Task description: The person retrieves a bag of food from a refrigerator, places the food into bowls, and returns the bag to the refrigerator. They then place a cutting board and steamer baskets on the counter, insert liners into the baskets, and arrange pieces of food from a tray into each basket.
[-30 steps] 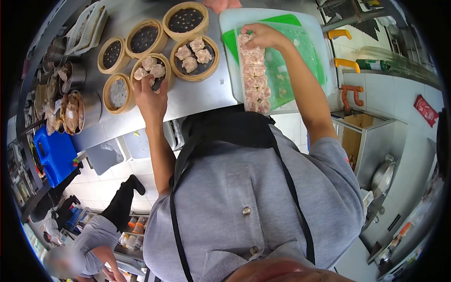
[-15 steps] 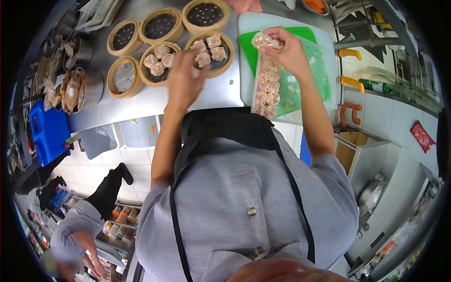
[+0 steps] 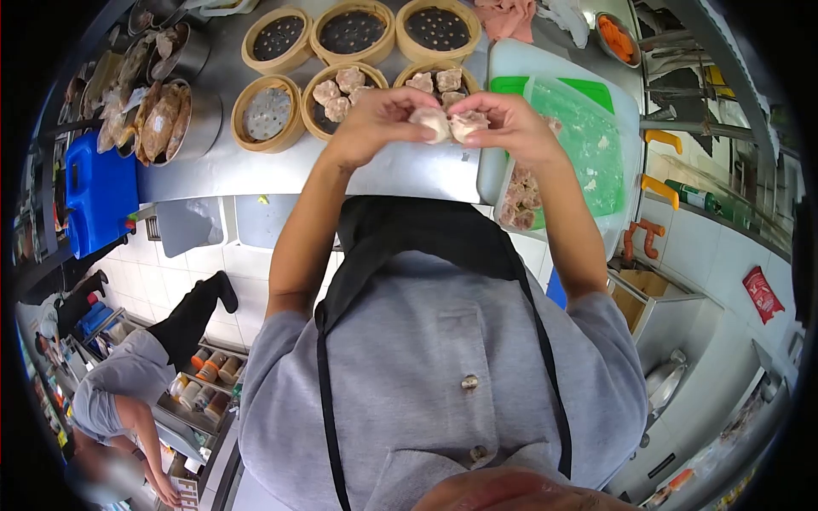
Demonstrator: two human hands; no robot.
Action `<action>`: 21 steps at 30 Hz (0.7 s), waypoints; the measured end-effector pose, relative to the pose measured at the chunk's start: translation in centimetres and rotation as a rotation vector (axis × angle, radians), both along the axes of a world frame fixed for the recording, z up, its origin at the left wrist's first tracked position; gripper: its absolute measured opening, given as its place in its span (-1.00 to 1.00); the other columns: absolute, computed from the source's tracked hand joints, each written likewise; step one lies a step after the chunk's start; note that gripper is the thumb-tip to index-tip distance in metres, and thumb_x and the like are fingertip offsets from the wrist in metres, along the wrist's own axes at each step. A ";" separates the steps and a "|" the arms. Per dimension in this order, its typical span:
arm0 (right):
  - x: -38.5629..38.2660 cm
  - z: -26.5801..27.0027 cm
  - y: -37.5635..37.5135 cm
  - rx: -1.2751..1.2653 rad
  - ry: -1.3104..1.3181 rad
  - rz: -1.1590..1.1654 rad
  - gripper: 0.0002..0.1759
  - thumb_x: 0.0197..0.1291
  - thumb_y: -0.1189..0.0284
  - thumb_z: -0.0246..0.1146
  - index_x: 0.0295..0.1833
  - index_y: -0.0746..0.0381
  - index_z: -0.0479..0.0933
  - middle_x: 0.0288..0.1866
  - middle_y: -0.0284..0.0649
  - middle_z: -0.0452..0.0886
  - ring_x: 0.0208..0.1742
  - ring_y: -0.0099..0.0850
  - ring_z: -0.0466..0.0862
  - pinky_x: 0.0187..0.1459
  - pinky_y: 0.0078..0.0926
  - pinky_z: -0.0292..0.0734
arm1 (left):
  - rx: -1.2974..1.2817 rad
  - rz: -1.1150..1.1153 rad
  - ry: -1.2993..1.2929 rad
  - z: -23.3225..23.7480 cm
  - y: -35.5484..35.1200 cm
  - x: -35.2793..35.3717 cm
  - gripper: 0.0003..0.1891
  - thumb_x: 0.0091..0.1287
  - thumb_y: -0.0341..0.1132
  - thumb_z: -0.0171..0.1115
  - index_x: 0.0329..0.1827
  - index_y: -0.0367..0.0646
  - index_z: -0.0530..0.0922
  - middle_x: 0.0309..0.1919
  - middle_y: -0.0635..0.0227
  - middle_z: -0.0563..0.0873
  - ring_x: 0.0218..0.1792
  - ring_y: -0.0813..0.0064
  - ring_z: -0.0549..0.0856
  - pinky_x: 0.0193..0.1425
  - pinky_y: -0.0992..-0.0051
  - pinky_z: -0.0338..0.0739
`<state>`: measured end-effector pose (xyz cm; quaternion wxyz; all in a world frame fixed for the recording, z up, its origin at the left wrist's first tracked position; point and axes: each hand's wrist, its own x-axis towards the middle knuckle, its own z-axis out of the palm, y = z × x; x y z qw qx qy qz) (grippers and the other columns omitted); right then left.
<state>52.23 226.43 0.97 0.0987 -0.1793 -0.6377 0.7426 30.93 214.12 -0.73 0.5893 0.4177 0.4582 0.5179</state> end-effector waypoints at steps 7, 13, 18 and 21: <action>-5.0 -2.6 8.0 0.461 -0.099 -0.406 -0.61 0.05 0.48 0.42 0.03 0.32 0.58 -0.01 -0.20 0.69 -0.02 -0.43 0.67 0.05 -0.51 0.51 | 0.037 0.260 0.117 -0.5 6.8 -5.0 -0.63 0.10 -0.54 0.37 0.01 -0.30 0.56 -0.10 0.18 0.72 -0.01 0.40 0.68 0.14 0.46 0.53; -11.3 -8.1 15.8 1.127 -0.288 -0.431 -0.61 -0.04 0.44 0.40 0.00 0.11 0.62 -0.04 -0.25 0.64 -0.02 -0.24 0.64 0.03 -0.31 0.52 | 0.211 0.401 1.175 -4.8 17.0 -5.5 -0.60 -0.04 -0.34 0.47 -0.09 -0.20 0.64 -0.11 0.13 0.71 -0.08 0.20 0.70 0.13 0.27 0.52; -11.9 -8.3 14.9 1.536 -0.342 -0.377 -0.64 0.00 0.44 0.32 -0.01 0.03 0.63 -0.09 -0.32 0.61 0.08 -0.23 0.56 0.04 -0.21 0.50 | 0.288 0.437 1.395 -7.3 18.4 -4.5 -0.54 -0.07 -0.29 0.48 -0.02 -0.04 0.66 -0.11 0.22 0.69 -0.02 0.09 0.57 0.18 0.22 0.40; -11.2 -8.5 14.3 1.559 -0.349 -0.479 -0.67 0.01 0.41 0.33 -0.04 0.04 0.65 -0.06 -0.32 0.59 0.13 -0.22 0.51 0.08 -0.21 0.49 | 0.400 0.472 1.441 -7.6 18.0 -4.7 -0.57 -0.07 -0.34 0.45 -0.04 -0.01 0.66 -0.07 0.18 0.64 -0.01 0.04 0.51 0.12 0.21 0.44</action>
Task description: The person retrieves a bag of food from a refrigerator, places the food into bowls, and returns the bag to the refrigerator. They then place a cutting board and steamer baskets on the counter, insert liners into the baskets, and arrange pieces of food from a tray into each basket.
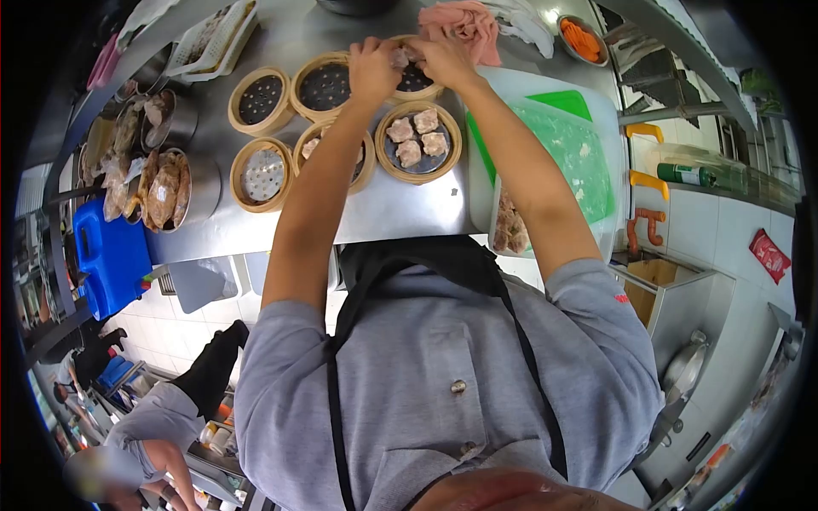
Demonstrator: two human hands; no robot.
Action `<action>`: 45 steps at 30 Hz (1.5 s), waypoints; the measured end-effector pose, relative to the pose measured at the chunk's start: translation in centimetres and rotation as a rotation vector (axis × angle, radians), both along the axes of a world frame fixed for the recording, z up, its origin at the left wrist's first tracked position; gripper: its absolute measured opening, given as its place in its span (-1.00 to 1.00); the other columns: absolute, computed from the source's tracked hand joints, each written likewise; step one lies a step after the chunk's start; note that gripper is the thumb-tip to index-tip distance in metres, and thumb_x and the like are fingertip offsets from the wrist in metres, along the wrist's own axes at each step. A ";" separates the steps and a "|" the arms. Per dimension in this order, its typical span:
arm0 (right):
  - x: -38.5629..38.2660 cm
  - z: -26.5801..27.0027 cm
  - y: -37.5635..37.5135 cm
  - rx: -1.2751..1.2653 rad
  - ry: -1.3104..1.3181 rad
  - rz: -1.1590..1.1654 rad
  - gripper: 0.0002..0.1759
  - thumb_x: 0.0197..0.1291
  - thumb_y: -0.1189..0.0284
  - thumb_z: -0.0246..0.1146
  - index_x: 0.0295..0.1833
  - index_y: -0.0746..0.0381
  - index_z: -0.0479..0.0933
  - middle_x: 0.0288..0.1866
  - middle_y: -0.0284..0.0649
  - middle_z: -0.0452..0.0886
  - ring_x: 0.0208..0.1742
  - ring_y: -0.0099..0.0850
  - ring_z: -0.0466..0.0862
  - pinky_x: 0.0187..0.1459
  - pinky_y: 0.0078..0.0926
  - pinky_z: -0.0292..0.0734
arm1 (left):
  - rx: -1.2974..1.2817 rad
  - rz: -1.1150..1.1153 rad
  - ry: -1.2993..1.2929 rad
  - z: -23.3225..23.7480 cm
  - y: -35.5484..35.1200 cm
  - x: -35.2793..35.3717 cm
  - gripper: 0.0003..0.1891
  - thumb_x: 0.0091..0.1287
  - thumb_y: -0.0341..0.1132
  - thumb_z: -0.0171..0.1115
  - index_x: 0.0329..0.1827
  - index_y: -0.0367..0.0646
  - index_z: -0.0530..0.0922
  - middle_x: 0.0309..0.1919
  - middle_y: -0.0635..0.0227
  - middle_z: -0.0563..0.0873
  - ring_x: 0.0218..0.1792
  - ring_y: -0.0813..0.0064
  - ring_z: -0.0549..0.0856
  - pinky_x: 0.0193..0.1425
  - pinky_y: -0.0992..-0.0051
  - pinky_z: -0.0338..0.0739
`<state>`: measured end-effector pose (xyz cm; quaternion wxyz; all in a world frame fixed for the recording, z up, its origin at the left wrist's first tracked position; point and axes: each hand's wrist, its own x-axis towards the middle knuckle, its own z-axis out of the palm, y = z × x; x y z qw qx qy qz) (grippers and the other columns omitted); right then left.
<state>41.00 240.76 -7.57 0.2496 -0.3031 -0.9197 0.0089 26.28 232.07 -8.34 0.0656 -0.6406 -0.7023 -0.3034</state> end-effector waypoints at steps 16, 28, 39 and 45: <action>23.0 3.5 -8.0 -0.876 -0.051 -0.101 -0.51 0.02 0.17 0.40 0.00 0.26 0.61 -0.24 -0.04 0.64 -0.21 -0.21 0.61 -0.16 -0.32 0.49 | -0.399 -0.682 -0.259 3.2 -5.1 17.1 -0.27 -0.05 -0.14 0.51 0.25 -0.18 0.50 0.09 0.20 0.56 0.10 0.10 0.42 0.28 0.24 0.32; 23.1 5.4 -8.4 -0.883 -0.182 -0.057 -0.45 -0.19 0.37 0.46 0.01 0.25 0.54 -0.12 -0.06 0.59 0.02 -0.04 0.48 0.06 -0.19 0.41 | -0.707 -0.630 -0.095 4.8 -4.3 18.3 -0.22 -0.13 -0.02 0.52 0.24 -0.05 0.55 0.04 0.31 0.56 0.07 0.10 0.38 0.23 0.22 0.24; 23.7 4.6 -13.9 -0.359 0.260 -0.101 -0.53 -0.19 0.61 0.43 -0.07 0.20 0.47 -0.17 -0.16 0.58 -0.04 -0.08 0.46 -0.03 -0.21 0.44 | -0.401 -0.646 -0.191 4.8 -6.0 19.4 -0.54 -0.07 -0.28 0.50 -0.07 -0.11 0.57 -0.18 0.25 0.63 -0.01 0.13 0.52 0.12 0.19 0.28; 24.2 4.4 -12.0 -0.478 0.221 -0.098 -0.57 -0.17 0.66 0.33 -0.09 0.17 0.48 -0.19 -0.17 0.61 -0.09 -0.04 0.50 -0.09 -0.17 0.48 | -0.227 -0.672 -0.177 4.7 -5.6 19.7 -0.60 -0.07 -0.34 0.48 -0.15 -0.13 0.53 -0.25 0.26 0.65 -0.09 0.14 0.61 0.02 0.22 0.32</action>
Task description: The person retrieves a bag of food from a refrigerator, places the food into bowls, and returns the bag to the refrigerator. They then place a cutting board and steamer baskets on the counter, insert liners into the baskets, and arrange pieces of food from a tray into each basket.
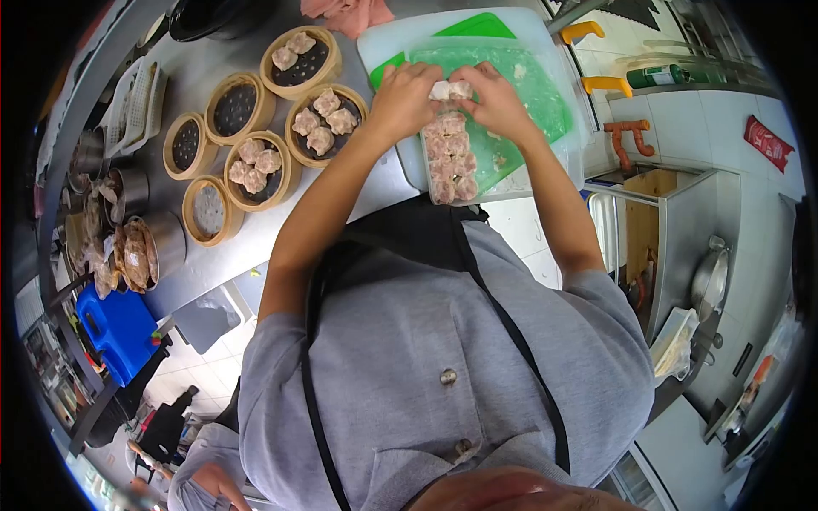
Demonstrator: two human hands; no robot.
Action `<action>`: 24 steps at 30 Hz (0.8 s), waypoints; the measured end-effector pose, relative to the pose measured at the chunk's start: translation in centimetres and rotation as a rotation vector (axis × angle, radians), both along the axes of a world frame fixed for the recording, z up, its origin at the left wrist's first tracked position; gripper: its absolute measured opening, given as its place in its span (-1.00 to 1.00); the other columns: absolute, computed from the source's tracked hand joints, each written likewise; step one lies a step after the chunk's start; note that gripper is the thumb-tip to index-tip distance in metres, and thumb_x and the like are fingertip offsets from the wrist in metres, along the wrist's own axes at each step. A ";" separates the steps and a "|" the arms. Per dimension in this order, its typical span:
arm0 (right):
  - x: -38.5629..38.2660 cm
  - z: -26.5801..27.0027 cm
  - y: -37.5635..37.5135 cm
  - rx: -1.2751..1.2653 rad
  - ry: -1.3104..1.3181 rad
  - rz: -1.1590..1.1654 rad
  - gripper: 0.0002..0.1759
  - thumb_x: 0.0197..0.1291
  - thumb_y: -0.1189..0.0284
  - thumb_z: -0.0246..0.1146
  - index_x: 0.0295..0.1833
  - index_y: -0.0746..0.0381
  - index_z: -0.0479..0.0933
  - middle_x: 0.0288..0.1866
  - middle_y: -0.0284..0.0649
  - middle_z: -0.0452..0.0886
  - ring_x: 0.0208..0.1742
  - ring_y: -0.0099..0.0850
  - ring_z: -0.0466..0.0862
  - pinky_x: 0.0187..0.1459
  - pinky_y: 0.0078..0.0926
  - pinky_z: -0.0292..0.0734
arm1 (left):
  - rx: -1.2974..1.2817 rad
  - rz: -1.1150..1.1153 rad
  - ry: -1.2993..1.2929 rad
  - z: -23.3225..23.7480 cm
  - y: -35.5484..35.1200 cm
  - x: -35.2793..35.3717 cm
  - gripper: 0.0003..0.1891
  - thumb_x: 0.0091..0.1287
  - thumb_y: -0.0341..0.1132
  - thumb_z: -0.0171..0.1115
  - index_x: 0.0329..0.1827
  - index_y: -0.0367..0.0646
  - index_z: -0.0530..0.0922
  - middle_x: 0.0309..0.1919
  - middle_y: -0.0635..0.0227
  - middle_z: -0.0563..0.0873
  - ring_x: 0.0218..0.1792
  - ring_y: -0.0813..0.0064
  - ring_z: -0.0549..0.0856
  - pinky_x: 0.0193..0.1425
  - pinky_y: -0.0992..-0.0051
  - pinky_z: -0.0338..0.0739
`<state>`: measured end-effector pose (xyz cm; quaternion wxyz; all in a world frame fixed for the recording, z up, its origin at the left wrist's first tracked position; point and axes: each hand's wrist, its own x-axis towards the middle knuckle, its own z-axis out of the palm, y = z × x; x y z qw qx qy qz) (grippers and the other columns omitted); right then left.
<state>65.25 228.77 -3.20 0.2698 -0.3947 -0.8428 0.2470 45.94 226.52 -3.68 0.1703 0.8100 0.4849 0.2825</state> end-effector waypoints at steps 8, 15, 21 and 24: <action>-1.6 -0.6 -1.4 0.230 0.066 -0.209 -0.59 -0.17 0.68 0.26 -0.09 0.20 0.47 -0.21 -0.10 0.62 -0.14 -0.01 0.51 -0.13 -0.15 0.49 | 0.165 0.182 -0.174 -0.2 0.4 0.8 -0.67 -0.07 -0.43 0.43 -0.22 -0.18 0.53 -0.30 0.21 0.63 -0.24 0.13 0.66 -0.17 0.22 0.50; -2.0 2.7 -0.8 0.074 0.124 -0.455 -0.59 -0.10 0.55 0.36 -0.03 0.23 0.50 -0.28 -0.08 0.66 -0.25 0.02 0.58 -0.22 -0.14 0.50 | 0.080 0.200 -0.237 2.1 1.9 0.7 -0.62 -0.02 -0.34 0.47 -0.14 -0.21 0.56 -0.34 0.18 0.67 -0.36 0.23 0.71 -0.26 0.32 0.59; -1.5 4.1 1.0 -0.338 0.388 -0.318 -0.61 -0.01 0.45 0.43 -0.01 0.24 0.57 -0.33 -0.20 0.70 -0.33 -0.30 0.69 -0.40 -0.40 0.47 | 0.034 0.140 -0.420 4.2 1.8 -1.1 -0.57 0.03 -0.29 0.49 0.00 -0.16 0.63 -0.32 0.23 0.70 -0.39 0.38 0.69 -0.25 0.37 0.58; -1.7 5.3 1.4 -0.795 0.639 -0.123 -0.62 0.03 0.42 0.45 0.00 0.24 0.58 -0.32 -0.30 0.66 -0.36 -0.52 0.62 -0.43 -0.56 0.42 | 0.143 -0.019 -0.358 5.1 1.5 -4.0 -0.56 0.05 -0.30 0.50 0.03 -0.15 0.62 -0.28 0.33 0.69 -0.46 0.52 0.61 -0.32 0.49 0.53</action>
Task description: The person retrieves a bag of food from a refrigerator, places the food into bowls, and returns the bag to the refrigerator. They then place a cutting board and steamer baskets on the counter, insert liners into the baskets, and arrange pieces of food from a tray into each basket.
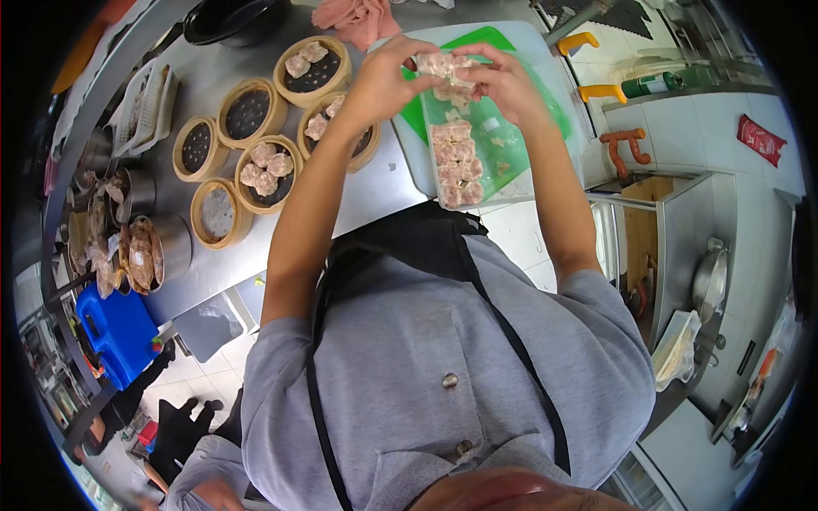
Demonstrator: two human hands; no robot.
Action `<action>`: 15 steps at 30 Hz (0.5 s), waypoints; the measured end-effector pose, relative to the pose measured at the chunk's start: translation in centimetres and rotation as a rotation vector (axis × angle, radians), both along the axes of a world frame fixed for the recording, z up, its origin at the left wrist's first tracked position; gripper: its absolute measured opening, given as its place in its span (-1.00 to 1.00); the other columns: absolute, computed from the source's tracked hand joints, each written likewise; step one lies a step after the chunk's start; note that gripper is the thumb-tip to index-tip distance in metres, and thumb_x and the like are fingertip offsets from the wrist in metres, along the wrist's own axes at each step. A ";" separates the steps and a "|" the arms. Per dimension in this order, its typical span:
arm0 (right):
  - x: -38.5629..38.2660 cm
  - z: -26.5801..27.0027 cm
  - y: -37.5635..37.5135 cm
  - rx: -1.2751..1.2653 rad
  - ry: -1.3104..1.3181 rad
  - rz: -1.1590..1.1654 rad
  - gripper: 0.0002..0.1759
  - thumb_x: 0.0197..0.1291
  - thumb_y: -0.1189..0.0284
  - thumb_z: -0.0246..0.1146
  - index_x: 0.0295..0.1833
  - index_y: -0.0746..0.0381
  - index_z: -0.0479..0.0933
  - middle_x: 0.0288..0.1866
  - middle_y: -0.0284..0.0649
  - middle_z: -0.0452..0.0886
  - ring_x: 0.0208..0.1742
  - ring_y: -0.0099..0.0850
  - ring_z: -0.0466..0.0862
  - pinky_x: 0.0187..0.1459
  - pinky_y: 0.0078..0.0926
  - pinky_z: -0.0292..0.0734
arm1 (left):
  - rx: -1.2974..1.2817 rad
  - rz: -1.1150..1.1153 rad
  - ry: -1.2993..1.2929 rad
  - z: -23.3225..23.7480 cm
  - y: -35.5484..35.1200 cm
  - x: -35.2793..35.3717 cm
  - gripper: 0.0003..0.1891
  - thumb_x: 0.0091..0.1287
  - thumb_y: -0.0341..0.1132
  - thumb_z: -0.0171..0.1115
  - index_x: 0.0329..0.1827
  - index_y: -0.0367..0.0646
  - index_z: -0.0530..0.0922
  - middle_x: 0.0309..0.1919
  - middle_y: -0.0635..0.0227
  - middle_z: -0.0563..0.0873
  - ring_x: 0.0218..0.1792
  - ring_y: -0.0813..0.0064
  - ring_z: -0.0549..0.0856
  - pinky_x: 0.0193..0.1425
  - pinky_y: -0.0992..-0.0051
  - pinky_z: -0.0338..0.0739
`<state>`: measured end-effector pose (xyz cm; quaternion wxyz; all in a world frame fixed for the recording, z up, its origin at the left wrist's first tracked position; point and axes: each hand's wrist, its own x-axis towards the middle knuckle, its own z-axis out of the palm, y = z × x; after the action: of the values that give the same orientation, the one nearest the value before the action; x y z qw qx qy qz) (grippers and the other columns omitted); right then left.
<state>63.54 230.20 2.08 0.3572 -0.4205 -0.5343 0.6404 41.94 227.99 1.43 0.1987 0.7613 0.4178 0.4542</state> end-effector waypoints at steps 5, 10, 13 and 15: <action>-2.7 0.4 -0.7 0.168 -0.033 0.232 -0.61 0.18 0.51 0.34 0.13 0.26 0.51 -0.19 -0.39 0.63 -0.31 -0.62 0.56 -0.37 -0.62 0.40 | -0.346 -0.019 -0.124 0.5 -1.3 -3.3 -0.57 0.06 -0.28 0.53 -0.02 -0.22 0.63 -0.26 0.45 0.62 -0.45 0.72 0.44 -0.35 0.65 0.39; -5.5 1.5 -0.9 0.448 -0.418 0.409 -0.59 0.03 0.45 0.48 0.01 0.27 0.56 -0.23 -0.37 0.59 -0.34 -0.59 0.53 -0.30 -0.61 0.45 | -0.288 -0.078 -0.017 0.9 -3.2 -6.0 -0.63 0.12 -0.32 0.50 -0.06 -0.30 0.63 -0.25 0.46 0.65 -0.43 0.73 0.48 -0.35 0.64 0.42; -6.2 0.5 -0.3 0.050 0.025 0.551 -0.57 0.05 0.44 0.48 0.03 0.27 0.55 -0.14 -0.32 0.62 -0.22 -0.56 0.60 -0.15 -0.62 0.48 | -0.800 -0.259 -0.384 2.0 -4.6 -8.2 -0.74 0.21 -0.45 0.40 -0.06 -0.30 0.63 -0.16 0.34 0.68 -0.12 0.63 0.65 -0.07 0.59 0.54; -6.9 -0.2 -0.5 -0.031 0.295 0.578 -0.57 0.06 0.44 0.46 0.05 0.28 0.54 -0.10 -0.30 0.63 -0.15 -0.55 0.61 -0.09 -0.63 0.48 | -0.733 -0.271 -0.528 0.7 -4.9 -9.8 -0.75 0.23 -0.45 0.40 -0.06 -0.30 0.63 -0.20 0.36 0.71 -0.16 0.64 0.66 -0.08 0.61 0.54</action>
<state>56.62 229.73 1.83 0.2276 -0.1594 -0.5645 0.7773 32.18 223.04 2.18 0.6113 0.5471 0.3826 0.4249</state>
